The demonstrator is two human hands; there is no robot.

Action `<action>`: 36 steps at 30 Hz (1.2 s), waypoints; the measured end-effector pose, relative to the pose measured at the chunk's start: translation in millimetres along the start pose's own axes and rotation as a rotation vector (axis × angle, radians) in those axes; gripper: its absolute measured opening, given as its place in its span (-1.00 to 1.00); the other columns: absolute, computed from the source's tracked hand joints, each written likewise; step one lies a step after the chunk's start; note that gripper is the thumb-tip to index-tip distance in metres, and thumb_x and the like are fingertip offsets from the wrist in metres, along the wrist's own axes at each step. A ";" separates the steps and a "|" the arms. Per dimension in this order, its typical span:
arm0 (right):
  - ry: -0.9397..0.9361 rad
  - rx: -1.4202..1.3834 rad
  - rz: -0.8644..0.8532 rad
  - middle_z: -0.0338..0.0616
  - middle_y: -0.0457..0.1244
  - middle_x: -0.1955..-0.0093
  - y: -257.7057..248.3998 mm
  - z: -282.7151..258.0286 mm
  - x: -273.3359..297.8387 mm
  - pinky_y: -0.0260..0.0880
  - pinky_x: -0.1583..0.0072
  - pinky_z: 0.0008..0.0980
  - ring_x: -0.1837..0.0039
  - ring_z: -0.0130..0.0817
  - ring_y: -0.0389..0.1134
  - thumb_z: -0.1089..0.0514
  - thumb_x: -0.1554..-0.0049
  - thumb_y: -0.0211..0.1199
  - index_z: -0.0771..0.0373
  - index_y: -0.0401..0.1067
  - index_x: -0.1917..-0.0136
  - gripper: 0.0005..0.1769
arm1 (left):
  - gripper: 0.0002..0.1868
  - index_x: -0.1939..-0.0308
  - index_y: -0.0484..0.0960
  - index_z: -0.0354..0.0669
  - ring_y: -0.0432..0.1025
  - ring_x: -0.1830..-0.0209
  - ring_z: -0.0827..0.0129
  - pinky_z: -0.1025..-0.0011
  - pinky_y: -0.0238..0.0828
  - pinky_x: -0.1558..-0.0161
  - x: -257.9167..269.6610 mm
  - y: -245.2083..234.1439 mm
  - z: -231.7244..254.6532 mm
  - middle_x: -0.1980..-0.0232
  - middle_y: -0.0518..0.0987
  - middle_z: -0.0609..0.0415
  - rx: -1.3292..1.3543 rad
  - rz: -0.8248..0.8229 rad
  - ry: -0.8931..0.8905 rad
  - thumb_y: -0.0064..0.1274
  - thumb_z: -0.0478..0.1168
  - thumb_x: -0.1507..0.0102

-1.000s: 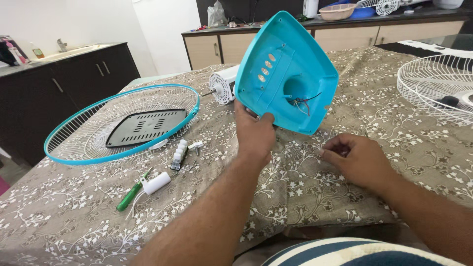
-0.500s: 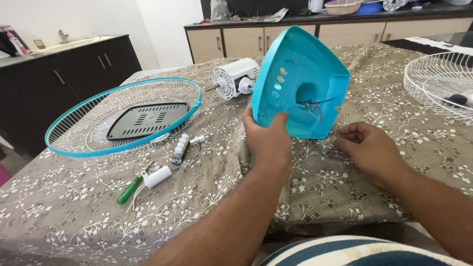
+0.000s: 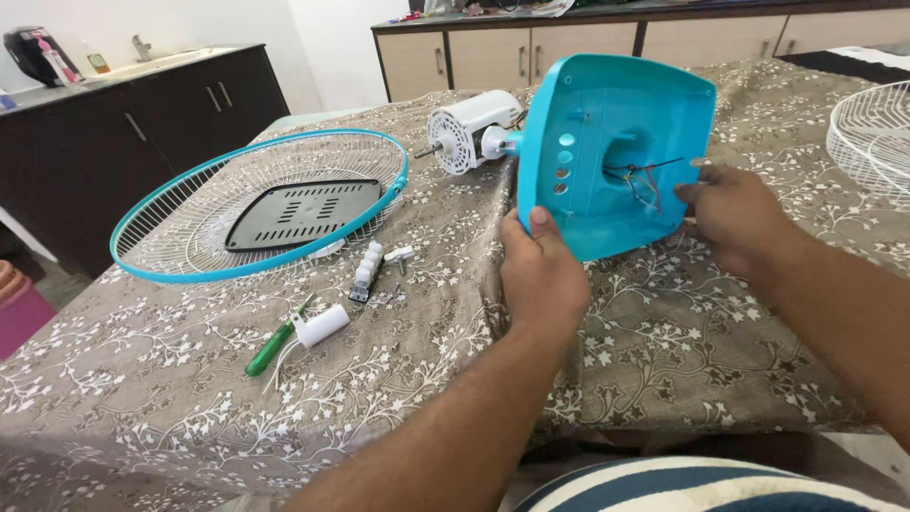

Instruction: The person assembles an electric fan by connecting the motor to the neck, routing wires, and securing the connection with a screw. The fan cage and other parts remain on the table during the process.

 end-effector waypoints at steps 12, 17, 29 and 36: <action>-0.027 -0.014 0.035 -0.12 0.33 -0.18 -11.4 -6.0 -22.3 0.34 0.05 -0.39 0.02 -0.42 0.33 0.17 -0.26 0.22 0.27 0.20 -0.52 -0.40 | -0.52 -0.05 0.63 -0.17 0.31 -0.28 -0.10 -0.17 0.11 -0.26 3.7 -1.6 0.7 -0.15 0.57 -0.12 -0.837 -0.340 0.321 -0.14 0.12 -0.39; -0.055 -0.029 -0.049 -0.07 0.32 -0.11 -7.7 4.4 -28.7 0.35 0.13 -0.39 0.12 -0.43 0.34 0.23 -0.27 0.18 0.28 0.28 -0.51 -0.44 | -0.59 -0.07 0.69 -0.04 0.22 -0.35 -0.11 -0.14 0.09 -0.27 10.3 3.0 -2.0 -0.22 0.48 -0.14 -0.898 -0.452 0.375 0.05 0.08 -0.26; -0.196 0.038 0.273 -0.17 0.28 0.10 -15.3 -35.7 22.4 0.28 0.15 -0.33 0.15 -0.36 0.31 -0.19 -0.35 0.16 0.26 0.36 -0.09 -0.56 | -0.58 -0.07 0.71 -0.11 0.62 -0.01 0.12 0.24 0.48 -0.15 -107.3 -33.0 -11.9 0.00 0.71 -0.11 -0.670 -0.303 0.361 0.19 -0.05 -0.17; -0.157 0.035 -0.044 -0.22 0.34 0.08 39.9 -60.3 54.7 0.31 0.04 -0.19 0.07 -0.27 0.36 -0.50 -0.19 -0.01 0.12 0.39 -0.07 -0.34 | -0.62 0.02 0.69 -0.27 0.54 -0.07 -0.04 0.14 0.47 -0.12 -232.3 -32.9 -5.9 0.00 0.65 -0.23 -0.912 -0.091 0.571 0.15 -0.06 -0.22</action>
Point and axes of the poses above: each hand's wrist, its own x-axis away from the middle knuckle, its own y-axis out of the palm, z = x × y, the point moved 5 cm from there along -x, towards the middle knuckle
